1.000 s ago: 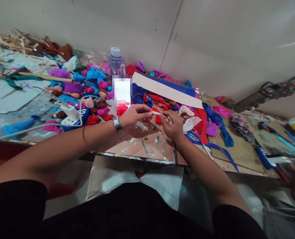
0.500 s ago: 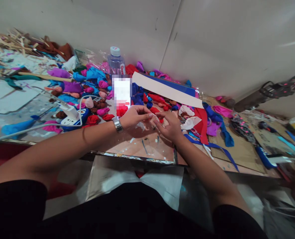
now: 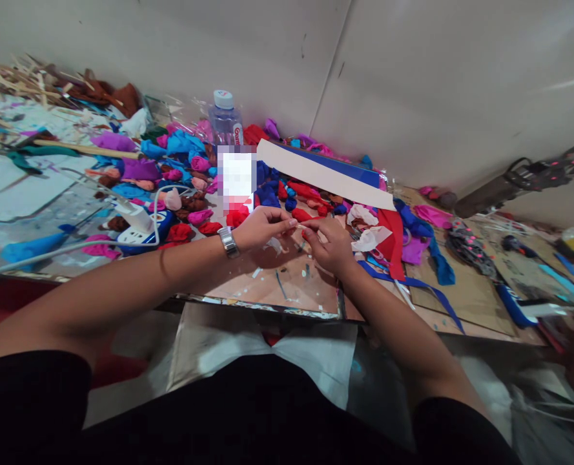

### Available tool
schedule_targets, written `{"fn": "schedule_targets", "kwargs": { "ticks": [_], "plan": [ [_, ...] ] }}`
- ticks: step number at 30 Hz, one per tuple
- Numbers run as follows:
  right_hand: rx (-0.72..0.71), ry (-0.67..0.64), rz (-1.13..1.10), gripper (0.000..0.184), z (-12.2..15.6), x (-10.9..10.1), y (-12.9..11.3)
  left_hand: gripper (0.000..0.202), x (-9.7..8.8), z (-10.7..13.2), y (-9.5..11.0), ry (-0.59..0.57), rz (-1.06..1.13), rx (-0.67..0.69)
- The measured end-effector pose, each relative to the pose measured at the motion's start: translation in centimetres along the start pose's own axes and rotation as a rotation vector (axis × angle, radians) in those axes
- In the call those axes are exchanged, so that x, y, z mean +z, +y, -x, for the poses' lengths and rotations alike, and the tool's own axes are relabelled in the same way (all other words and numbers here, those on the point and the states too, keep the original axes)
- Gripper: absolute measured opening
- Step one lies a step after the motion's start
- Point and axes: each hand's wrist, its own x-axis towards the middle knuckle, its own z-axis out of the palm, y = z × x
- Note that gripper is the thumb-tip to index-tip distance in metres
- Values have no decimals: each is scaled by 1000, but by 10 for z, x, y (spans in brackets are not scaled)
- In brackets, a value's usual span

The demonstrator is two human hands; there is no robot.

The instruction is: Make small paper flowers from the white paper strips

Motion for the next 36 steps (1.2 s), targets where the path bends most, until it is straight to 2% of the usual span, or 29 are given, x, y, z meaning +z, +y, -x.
{"fn": "schedule_targets", "kwargs": {
  "ticks": [11,21,31,36],
  "plan": [
    [-8,29,12,26,0,-1,-1,43,1,1,-1,-36,2,31],
    [-37,42,-41,16,-2,-1,-5,41,2,4,2,-91,47,4],
    [20,-5,-73,22,3,4,-6,36,2,3,0,11,-55,45],
    [89,27,-100,26,2,6,-5,34,1,5,2,20,-204,145]
  ]
}}
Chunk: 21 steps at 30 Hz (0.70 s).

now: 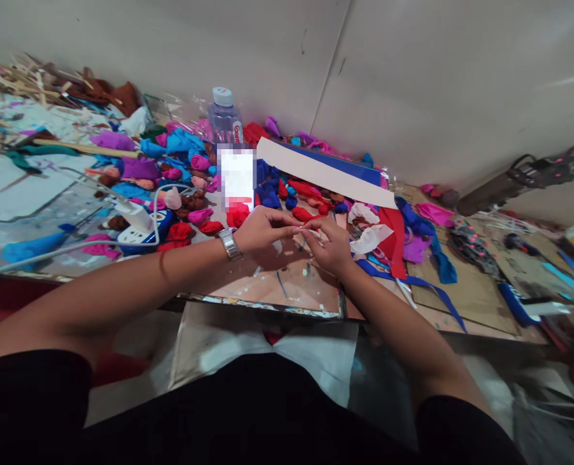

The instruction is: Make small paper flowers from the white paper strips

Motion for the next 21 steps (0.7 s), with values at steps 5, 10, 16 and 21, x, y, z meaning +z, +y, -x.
{"fn": "schedule_targets", "kwargs": {
  "ticks": [5,10,16,21],
  "plan": [
    [47,6,-78,26,0,1,0,31,0,1,0,15,-83,45],
    [37,-1,-68,25,-2,-1,1,32,0,2,-4,20,-154,54],
    [37,1,-22,27,-3,-2,-2,28,2,2,-4,-18,-201,91],
    [34,26,-37,27,-3,-2,-5,31,3,3,-4,-31,-199,110]
  ]
}}
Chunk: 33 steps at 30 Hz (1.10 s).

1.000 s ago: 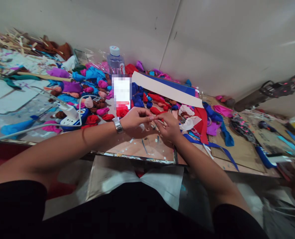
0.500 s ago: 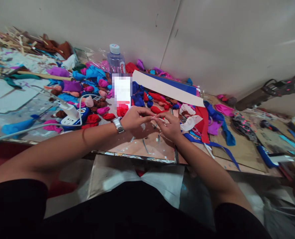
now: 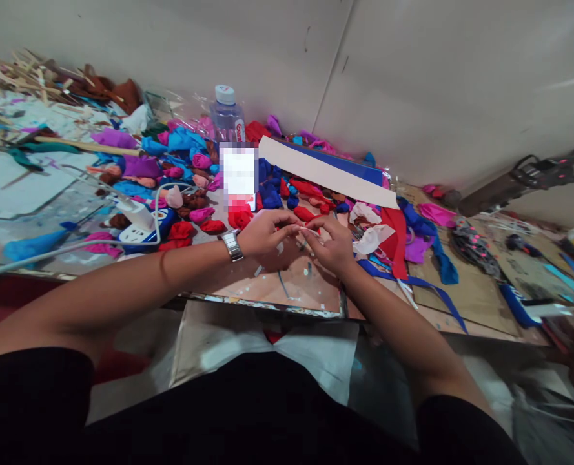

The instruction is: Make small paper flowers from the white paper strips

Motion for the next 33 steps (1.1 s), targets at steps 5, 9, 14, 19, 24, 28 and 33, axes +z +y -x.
{"fn": "schedule_targets", "kwargs": {
  "ticks": [5,9,14,19,24,28,33],
  "plan": [
    [-33,26,-24,19,-1,-2,0,35,1,1,-2,9,93,-12],
    [-24,30,-19,20,0,-2,1,38,0,-1,-2,6,130,-19],
    [-39,31,-44,15,-1,-1,0,37,-2,-1,1,5,86,7],
    [-40,29,-54,15,-2,-2,-1,34,-1,-1,1,10,62,11],
    [19,25,-80,19,-1,-2,1,33,0,-2,-1,35,122,-30],
    [86,26,-101,26,-2,-3,1,34,0,-2,-1,53,191,-65],
    [63,16,-81,30,-3,-5,-1,35,-3,-3,0,59,226,-65]
  ]
}}
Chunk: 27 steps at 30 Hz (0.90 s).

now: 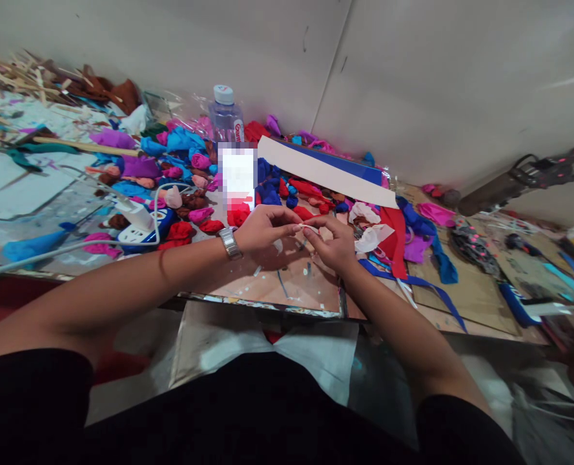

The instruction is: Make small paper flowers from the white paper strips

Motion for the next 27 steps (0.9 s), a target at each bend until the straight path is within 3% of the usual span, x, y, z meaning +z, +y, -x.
{"fn": "schedule_targets", "kwargs": {
  "ticks": [11,21,27],
  "plan": [
    [-106,33,33,23,0,1,-3,38,0,1,5,-26,22,36],
    [-25,34,36,28,2,2,4,39,1,0,5,-74,49,10],
    [-48,19,40,28,2,4,1,32,2,0,1,-40,54,-17]
  ]
}}
